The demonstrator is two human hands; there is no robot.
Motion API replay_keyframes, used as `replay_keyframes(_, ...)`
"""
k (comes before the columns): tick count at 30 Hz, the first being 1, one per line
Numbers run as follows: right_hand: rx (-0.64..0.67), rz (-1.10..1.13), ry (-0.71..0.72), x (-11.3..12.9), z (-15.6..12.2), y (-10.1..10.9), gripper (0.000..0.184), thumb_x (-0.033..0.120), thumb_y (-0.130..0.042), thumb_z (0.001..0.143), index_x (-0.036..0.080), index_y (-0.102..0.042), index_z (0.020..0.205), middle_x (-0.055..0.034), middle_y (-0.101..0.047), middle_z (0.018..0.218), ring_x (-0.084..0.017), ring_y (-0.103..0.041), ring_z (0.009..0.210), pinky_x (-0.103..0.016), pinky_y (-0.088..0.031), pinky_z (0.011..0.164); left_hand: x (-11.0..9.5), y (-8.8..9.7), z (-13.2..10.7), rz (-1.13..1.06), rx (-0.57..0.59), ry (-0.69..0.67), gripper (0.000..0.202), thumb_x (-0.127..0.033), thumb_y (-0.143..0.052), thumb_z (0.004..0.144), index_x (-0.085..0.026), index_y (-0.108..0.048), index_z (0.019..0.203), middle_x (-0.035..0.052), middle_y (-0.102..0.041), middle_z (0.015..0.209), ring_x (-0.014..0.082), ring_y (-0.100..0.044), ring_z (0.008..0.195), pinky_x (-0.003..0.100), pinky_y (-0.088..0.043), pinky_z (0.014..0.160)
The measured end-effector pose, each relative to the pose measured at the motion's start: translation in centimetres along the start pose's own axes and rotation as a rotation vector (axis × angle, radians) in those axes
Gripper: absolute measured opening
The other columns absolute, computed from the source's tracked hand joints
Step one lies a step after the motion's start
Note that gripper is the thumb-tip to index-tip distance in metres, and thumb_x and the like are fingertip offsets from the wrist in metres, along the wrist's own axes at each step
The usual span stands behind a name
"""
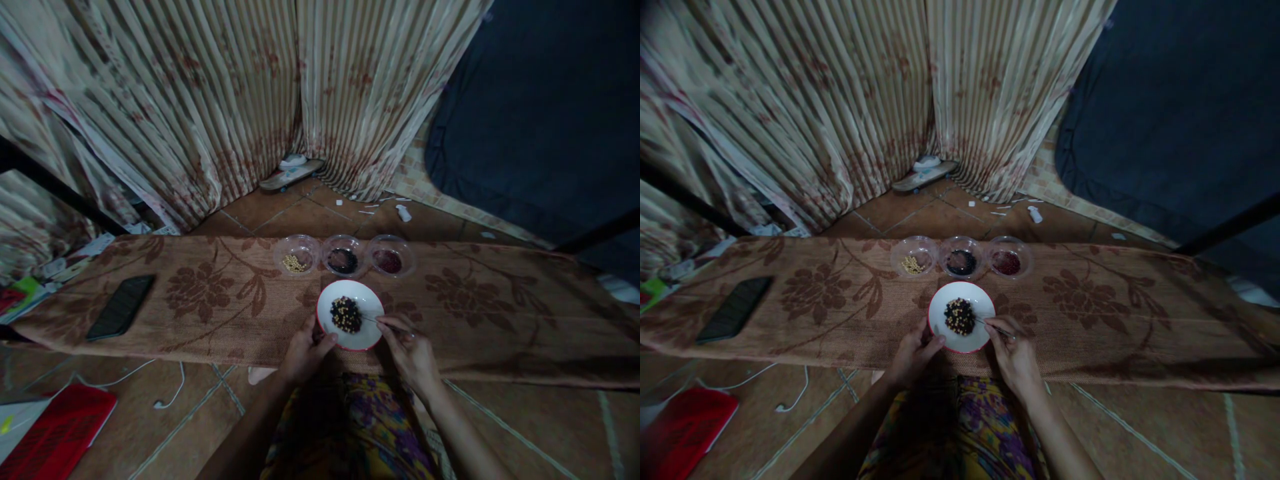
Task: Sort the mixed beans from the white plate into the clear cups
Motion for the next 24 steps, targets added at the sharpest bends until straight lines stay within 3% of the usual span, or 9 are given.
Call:
replay_keyframes(8, -0.018, -0.022, -0.002, 0.19, -0.09, 0.46, 0.028, 0.043, -0.053, 0.089, 0.022, -0.07, 0.091, -0.0072, -0.068, 0.097, -0.02, -0.065, 0.09, -0.031, -0.051, 0.079, -0.23, 0.19, 0.0, 0.052, -0.004, 0.007, 0.049, -0.036, -0.062, 0.083, -0.019, -0.051, 0.127, 0.0047, -0.071, 0.11, 0.0215, -0.067, 0.098, 0.032, -0.051, 0.09)
replay_keyframes(15, -0.018, -0.021, -0.008, 0.22, -0.01, 0.18, 0.03, 0.044, -0.051, 0.089, 0.022, -0.071, 0.09, -0.0075, -0.068, 0.096, -0.021, -0.065, 0.089, -0.032, -0.052, 0.079, -0.25, -0.09, -0.01, -0.039, 0.018, 0.013, 0.054, -0.034, -0.062, 0.083, -0.02, -0.047, 0.132, 0.0049, -0.069, 0.118, 0.0216, -0.066, 0.102, 0.033, -0.051, 0.092)
replay_keyframes(24, -0.021, 0.013, -0.033, -0.45, -0.2, -0.13, 0.029, 0.044, -0.053, 0.088, 0.021, -0.07, 0.092, -0.007, -0.067, 0.097, -0.02, -0.065, 0.089, -0.031, -0.051, 0.078, 0.11, 0.05, -0.01, 0.014, -0.011, 0.004, 0.055, -0.035, -0.062, 0.083, -0.02, -0.046, 0.133, 0.0037, -0.071, 0.111, 0.021, -0.066, 0.102, 0.033, -0.05, 0.093)
Point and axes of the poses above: each hand's wrist, its own z-axis towards the middle knuckle, its own y-axis out of the back of the hand, x = y × z, the point moved 6 cm from there along z, towards the middle knuckle
